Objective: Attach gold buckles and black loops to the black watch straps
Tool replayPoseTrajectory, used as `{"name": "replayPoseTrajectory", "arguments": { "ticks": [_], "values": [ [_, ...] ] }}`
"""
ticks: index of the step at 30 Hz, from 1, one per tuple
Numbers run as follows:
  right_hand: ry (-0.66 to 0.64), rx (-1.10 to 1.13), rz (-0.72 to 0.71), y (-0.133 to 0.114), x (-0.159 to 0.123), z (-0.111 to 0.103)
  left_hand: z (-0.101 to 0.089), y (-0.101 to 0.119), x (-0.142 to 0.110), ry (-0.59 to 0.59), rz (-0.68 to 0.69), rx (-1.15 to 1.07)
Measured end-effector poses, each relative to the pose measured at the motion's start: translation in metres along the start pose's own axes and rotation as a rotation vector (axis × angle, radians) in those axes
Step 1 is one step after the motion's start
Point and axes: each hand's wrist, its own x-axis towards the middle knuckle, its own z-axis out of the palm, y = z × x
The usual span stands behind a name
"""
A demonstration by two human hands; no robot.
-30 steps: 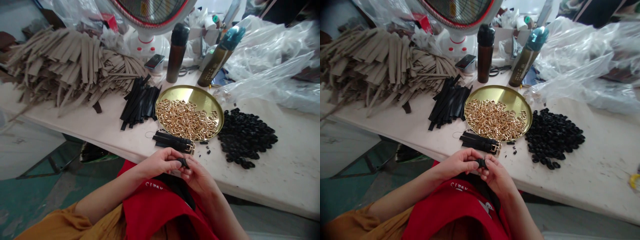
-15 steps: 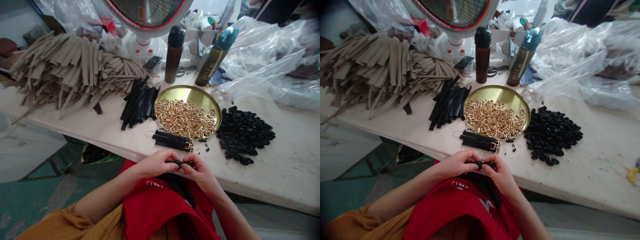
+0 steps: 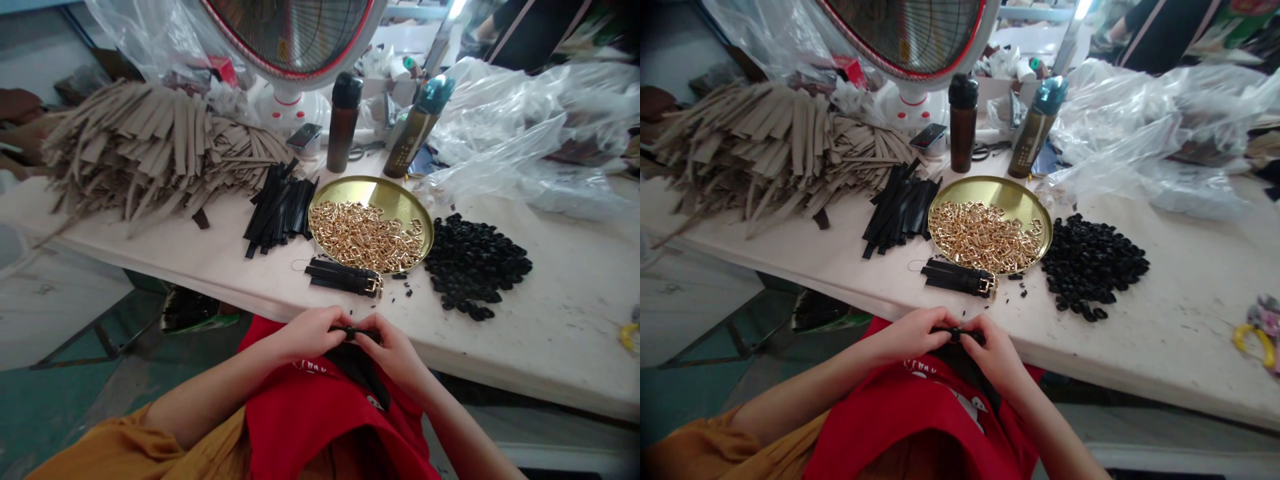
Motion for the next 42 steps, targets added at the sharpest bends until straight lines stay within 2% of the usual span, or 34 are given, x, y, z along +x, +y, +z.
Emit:
{"name": "replayPoseTrajectory", "arguments": {
  "ticks": [3, 7, 10, 15, 17, 22, 24, 29, 32, 36, 39, 42],
  "values": [
    [-0.040, 0.179, 0.084, 0.002, -0.004, 0.003, -0.006, -0.004, -0.003, -0.125, -0.079, -0.135],
    [0.010, 0.218, 0.112, 0.006, -0.009, 0.008, -0.014, -0.002, -0.006, -0.218, -0.100, -0.038],
    [0.017, 0.121, 0.036, 0.006, -0.010, 0.008, -0.012, 0.000, -0.004, -0.195, -0.083, 0.043],
    [-0.049, -0.051, -0.147, 0.005, -0.009, 0.005, -0.006, -0.001, 0.004, -0.131, -0.015, 0.227],
    [-0.030, -0.016, -0.095, 0.006, -0.009, 0.005, -0.007, 0.001, 0.006, -0.142, -0.008, 0.257],
    [0.024, 0.285, 0.175, 0.008, -0.006, 0.005, -0.015, 0.007, 0.009, -0.223, -0.023, 0.159],
    [0.063, 0.295, 0.170, 0.009, -0.003, 0.006, -0.013, 0.008, 0.011, -0.192, -0.041, 0.180],
    [0.171, 0.145, 0.077, 0.017, 0.002, 0.012, 0.002, 0.005, 0.017, -0.042, -0.071, 0.375],
    [0.071, 0.135, 0.112, 0.018, 0.003, 0.011, 0.007, 0.001, 0.018, 0.000, -0.099, 0.371],
    [-0.045, 0.124, 0.135, 0.014, 0.002, 0.004, 0.005, 0.002, 0.014, 0.004, -0.111, 0.309],
    [-0.072, 0.248, 0.187, 0.012, -0.001, 0.002, -0.001, 0.005, 0.009, -0.072, -0.078, 0.187],
    [-0.140, 0.472, 0.243, 0.013, -0.007, 0.003, -0.007, 0.008, 0.005, -0.195, -0.123, -0.028]
  ]
}}
